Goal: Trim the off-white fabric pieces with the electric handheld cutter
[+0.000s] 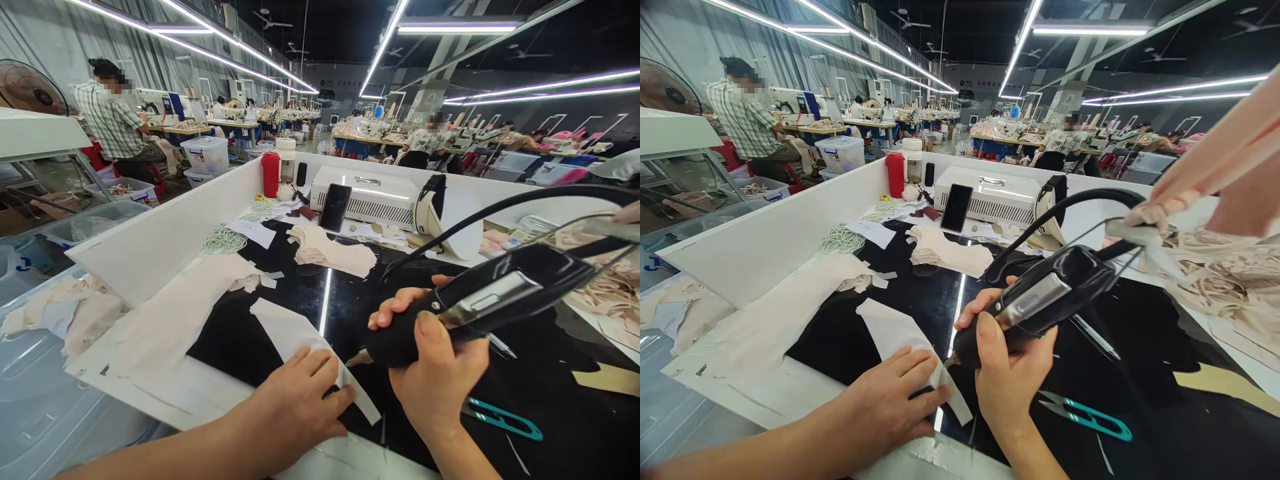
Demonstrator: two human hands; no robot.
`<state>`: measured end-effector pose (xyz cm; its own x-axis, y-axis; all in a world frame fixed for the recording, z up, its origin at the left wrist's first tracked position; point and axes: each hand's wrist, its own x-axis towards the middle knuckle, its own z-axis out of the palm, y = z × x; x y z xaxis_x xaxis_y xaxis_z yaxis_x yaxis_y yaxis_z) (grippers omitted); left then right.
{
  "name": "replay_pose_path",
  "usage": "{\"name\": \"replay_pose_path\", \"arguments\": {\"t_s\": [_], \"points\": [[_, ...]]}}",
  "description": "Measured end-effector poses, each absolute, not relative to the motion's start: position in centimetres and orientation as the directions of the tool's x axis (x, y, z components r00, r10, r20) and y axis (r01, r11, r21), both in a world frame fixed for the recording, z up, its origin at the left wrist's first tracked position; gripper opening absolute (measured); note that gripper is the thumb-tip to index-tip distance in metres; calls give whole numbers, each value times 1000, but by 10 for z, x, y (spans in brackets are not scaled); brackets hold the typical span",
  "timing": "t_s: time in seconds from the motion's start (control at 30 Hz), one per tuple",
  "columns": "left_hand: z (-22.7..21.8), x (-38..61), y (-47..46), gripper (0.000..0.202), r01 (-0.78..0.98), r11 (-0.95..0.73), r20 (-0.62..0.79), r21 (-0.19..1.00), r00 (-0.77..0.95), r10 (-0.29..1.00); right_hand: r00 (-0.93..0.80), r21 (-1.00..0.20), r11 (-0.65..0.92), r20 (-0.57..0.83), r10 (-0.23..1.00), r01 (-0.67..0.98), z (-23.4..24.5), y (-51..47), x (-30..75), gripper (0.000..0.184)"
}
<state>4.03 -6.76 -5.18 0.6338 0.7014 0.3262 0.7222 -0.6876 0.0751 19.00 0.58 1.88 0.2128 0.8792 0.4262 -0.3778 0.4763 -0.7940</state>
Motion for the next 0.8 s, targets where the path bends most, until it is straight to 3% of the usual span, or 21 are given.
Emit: {"name": "replay_pose_path", "arguments": {"t_s": [0.37,0.57,0.8], "points": [[-49,37,-70,51,707,-696,347,126,626,699,174,-809,480,447,877,-338,11,8,185,35],[-38,28,-73,38,730,-619,333,289,529,780,172,-809,472,440,881,-351,12,0,188,39],[-40,26,-76,38,752,-626,343,207,543,766,171,-801,492,462,870,-340,9,-8,191,40]]}}
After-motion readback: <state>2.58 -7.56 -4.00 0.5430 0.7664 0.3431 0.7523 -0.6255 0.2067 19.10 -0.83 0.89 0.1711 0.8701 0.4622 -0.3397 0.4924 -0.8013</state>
